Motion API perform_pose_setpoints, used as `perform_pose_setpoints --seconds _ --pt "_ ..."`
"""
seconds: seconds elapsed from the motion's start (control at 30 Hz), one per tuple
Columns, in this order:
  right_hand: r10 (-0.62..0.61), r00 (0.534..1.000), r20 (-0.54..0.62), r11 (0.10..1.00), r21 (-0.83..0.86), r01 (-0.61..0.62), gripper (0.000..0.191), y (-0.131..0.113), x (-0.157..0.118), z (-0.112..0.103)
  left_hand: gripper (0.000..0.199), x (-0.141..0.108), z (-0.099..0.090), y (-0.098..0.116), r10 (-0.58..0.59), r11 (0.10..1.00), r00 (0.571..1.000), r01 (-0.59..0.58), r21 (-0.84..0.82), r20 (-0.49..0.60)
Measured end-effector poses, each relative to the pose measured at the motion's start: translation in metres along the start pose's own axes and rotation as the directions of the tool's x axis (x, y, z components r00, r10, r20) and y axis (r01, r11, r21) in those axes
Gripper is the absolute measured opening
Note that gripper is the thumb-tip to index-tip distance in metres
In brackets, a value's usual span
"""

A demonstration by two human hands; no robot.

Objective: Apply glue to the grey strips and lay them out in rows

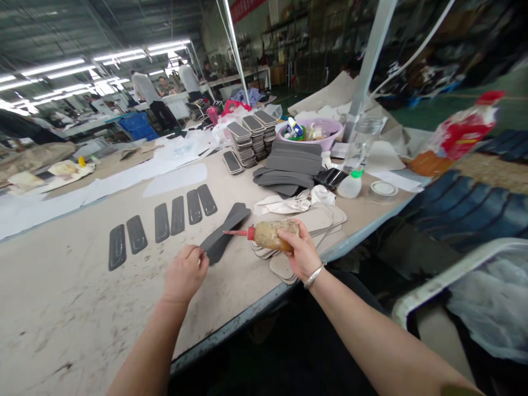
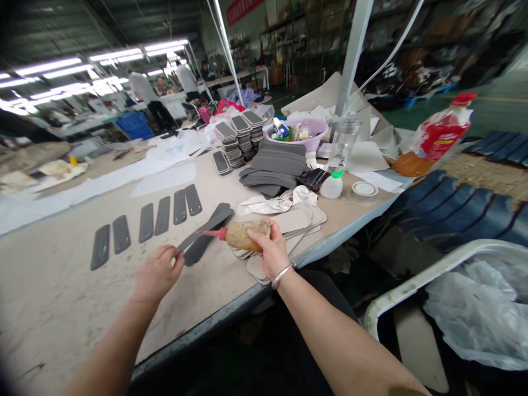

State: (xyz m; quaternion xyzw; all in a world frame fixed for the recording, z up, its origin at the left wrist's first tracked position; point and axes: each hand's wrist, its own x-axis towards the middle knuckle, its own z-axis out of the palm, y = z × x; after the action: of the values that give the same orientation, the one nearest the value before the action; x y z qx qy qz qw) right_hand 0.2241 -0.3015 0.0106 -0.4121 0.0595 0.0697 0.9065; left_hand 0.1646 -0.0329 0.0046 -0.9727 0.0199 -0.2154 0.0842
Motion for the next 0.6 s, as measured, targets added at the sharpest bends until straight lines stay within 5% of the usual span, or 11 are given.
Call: perform_pose_setpoints --seconds 0.17,0.37,0.5,0.6 --pt "-0.001 0.99 0.14 0.997 -0.072 0.011 0.044 0.008 -0.009 0.0 0.014 -0.075 -0.039 0.01 0.054 0.998 0.997 -0.056 0.036 0.058" --pt "-0.065 0.927 0.369 0.859 -0.452 0.24 0.039 0.033 -0.036 0.005 0.016 -0.138 -0.032 0.028 0.001 0.996 0.98 0.017 -0.086 0.198" --pt "-0.194 0.755 0.627 0.538 -0.575 0.616 0.037 0.047 -0.054 0.012 0.021 -0.141 -0.029 0.024 0.02 0.98 0.978 0.022 -0.2 0.206" --pt "-0.185 0.633 0.752 0.419 -0.522 0.743 0.038 0.057 -0.062 0.017 0.023 -0.144 -0.03 0.019 0.049 0.96 0.977 0.011 -0.279 0.207"
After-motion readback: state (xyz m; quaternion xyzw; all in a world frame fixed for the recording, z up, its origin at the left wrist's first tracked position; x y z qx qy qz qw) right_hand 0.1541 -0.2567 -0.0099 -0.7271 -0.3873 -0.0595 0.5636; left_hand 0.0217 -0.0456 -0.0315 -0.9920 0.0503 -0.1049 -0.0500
